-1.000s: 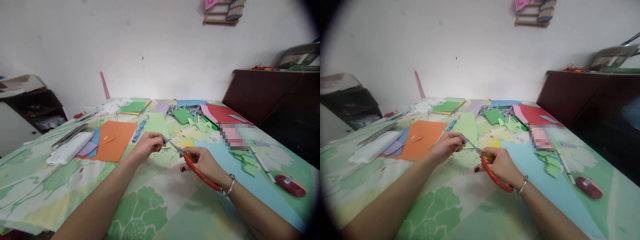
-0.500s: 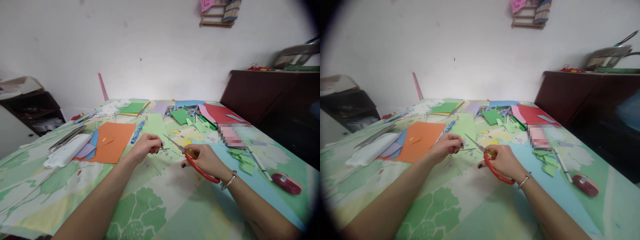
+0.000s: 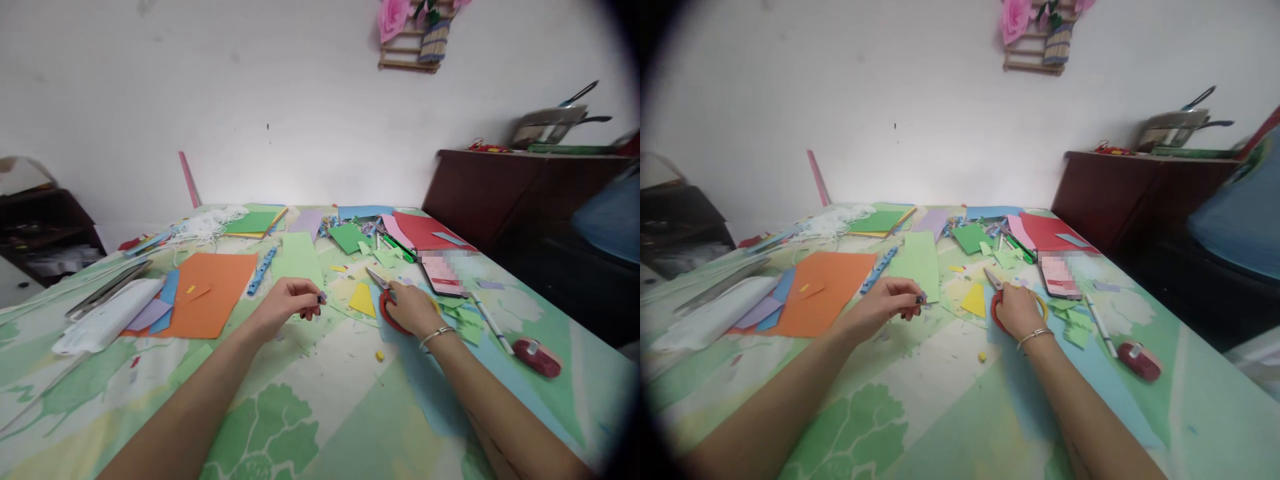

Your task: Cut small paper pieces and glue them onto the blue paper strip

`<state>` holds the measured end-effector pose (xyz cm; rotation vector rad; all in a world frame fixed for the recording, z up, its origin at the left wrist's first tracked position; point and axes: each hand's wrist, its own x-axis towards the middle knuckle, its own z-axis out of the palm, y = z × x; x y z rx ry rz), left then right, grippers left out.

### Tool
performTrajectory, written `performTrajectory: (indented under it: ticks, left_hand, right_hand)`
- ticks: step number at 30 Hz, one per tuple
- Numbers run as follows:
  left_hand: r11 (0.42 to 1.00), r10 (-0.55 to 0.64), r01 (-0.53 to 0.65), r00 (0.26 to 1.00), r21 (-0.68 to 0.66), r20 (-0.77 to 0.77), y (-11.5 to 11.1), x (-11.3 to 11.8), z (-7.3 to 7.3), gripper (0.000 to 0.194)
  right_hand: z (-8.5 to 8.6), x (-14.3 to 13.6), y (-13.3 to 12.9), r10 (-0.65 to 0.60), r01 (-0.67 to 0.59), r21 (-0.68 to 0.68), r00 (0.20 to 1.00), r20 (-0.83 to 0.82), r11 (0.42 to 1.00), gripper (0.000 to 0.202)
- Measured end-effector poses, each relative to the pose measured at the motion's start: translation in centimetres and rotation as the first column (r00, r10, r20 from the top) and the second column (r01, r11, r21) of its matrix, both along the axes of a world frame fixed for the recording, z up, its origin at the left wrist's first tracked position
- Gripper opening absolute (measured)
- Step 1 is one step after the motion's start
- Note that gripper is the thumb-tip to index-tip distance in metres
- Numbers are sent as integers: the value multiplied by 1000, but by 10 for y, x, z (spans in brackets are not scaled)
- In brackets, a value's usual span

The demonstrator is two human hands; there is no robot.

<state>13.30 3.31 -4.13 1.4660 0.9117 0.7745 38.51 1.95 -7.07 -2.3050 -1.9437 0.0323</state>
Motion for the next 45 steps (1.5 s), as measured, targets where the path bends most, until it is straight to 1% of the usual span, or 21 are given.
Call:
performTrajectory:
  ticks: [3, 4, 5, 6, 7, 8, 9, 10, 11, 12, 13, 14, 15, 17, 20, 23, 27, 31, 34, 42, 45]
  left_hand:
    - [1000, -22, 22, 999, -11, -37, -3, 5, -2, 7]
    - [999, -33, 32, 999, -16, -38, -4, 7, -3, 7]
    - [999, -47, 46, 998, -25, -29, -4, 8, -6, 7]
    - [997, -67, 67, 998, -34, -8, -5, 10, -8, 7]
    - [995, -92, 93, 995, -46, 23, -6, 12, -11, 8]
    - [991, -120, 124, 991, -60, 62, -7, 14, -13, 9]
    - [985, -149, 158, 983, -75, 108, -8, 15, -16, 9]
    - [978, -175, 191, 972, -90, 155, -9, 17, -18, 9]
    - [970, -195, 219, 960, -106, 198, -10, 18, -19, 9]
    - [964, -207, 239, 950, -120, 235, -11, 19, -20, 9]
    - [958, -212, 253, 941, -133, 265, -11, 19, -20, 8]
    - [954, -213, 263, 933, -144, 289, -12, 20, -20, 8]
    - [950, -214, 270, 928, -155, 304, -13, 20, -20, 7]
    - [944, -218, 283, 922, -169, 321, -14, 20, -19, 6]
    - [940, -230, 296, 918, -172, 322, -15, 20, -18, 6]
    - [953, -216, 263, 938, -153, 271, -15, 20, -16, 8]
    - [969, -186, 211, 964, -128, 188, -16, 21, -15, 14]
    - [975, -183, 199, 971, -98, 152, -15, 20, -17, 22]
    - [977, -179, 192, 975, -92, 131, -15, 20, -19, 20]
    - [976, -163, 179, 978, -125, 131, -16, 22, -17, 12]
    - [976, -163, 180, 977, -123, 140, -15, 22, -17, 12]
  right_hand:
    - [5, -11, -7, -44, 42, 55, 998, 37, 998, 26]
    - [7, -15, -10, -22, 20, 90, 1000, 19, 996, 26]
    - [10, -19, -12, 45, -39, 136, 998, -42, 990, 26]
    - [11, -23, -14, 170, -138, 191, 972, -161, 972, 27]
    - [12, -28, -17, 329, -254, 254, 887, -323, 933, 29]
    - [12, -33, -19, 465, -347, 314, 730, -500, 884, 32]
    - [11, -38, -21, 536, -410, 354, 535, -653, 840, 34]
    - [9, -43, -22, 547, -433, 384, 363, -754, 816, 34]
    - [7, -48, -24, 535, -433, 408, 228, -813, 804, 34]
    - [5, -52, -25, 514, -420, 423, 129, -848, 803, 33]
    - [3, -55, -26, 497, -399, 435, 61, -865, 807, 31]
    - [2, -57, -28, 489, -377, 446, 20, -872, 811, 29]
    - [3, -58, -29, 489, -354, 457, 2, -872, 816, 26]
    - [5, -59, -30, 494, -318, 468, 0, -870, 825, 21]
    - [10, -59, -33, 453, -301, 438, -21, -891, 847, 18]
    - [10, -60, -34, 427, -290, 419, -38, -903, 860, 17]
    - [6, -61, -33, 470, -271, 445, 34, -882, 854, 14]
    - [5, -60, -33, 548, -285, 494, 158, -821, 821, 16]
    - [5, -59, -34, 570, -297, 501, 231, -788, 813, 18]
    - [5, -58, -33, 580, -305, 503, 268, -769, 808, 18]
    - [6, -59, -34, 547, -292, 480, 228, -805, 827, 16]
